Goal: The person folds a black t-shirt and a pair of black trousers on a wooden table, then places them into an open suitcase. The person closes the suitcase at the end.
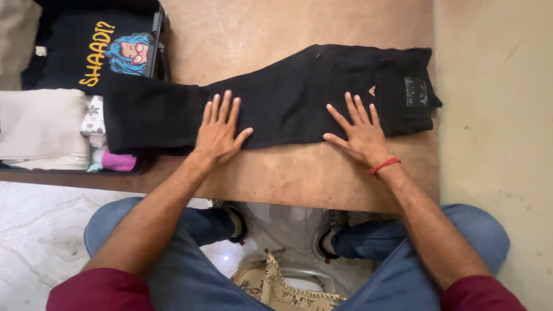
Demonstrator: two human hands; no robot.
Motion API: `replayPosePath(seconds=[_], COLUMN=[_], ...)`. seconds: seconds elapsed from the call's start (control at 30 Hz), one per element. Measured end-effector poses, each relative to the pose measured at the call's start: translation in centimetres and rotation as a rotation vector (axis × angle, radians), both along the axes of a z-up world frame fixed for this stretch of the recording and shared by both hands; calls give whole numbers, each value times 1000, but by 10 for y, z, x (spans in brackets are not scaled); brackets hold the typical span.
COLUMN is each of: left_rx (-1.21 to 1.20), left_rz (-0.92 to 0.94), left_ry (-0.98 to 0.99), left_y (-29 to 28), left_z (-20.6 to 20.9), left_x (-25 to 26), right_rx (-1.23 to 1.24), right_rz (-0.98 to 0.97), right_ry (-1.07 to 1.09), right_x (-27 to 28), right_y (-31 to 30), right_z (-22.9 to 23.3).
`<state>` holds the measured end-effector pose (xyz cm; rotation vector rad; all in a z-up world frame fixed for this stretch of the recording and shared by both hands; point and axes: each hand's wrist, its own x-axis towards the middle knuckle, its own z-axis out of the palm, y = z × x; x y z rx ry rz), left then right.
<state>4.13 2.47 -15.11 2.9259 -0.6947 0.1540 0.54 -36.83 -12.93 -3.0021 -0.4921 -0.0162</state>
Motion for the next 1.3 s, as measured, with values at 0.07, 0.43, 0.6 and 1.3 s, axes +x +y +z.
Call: replayPosePath(seconds=[0.07,0.43,0.6,1.3], left_rx=[-71,-81,-16,-313], left_rz=[-79,-277,-250,959], left_ry=[-3,128,274,103], left_y=[-22,-61,-48,168], left_z=[3,8,29,88], left_x=[-2,-11,-14,25], right_rx=[-49,-13,8,26], right_rz=[39,223,209,202], right_ry=[-46,69,110,153], right_x=[-3,-5,-9,-6], right_y=[6,29,23,19], right_z=[3,10,0,-9])
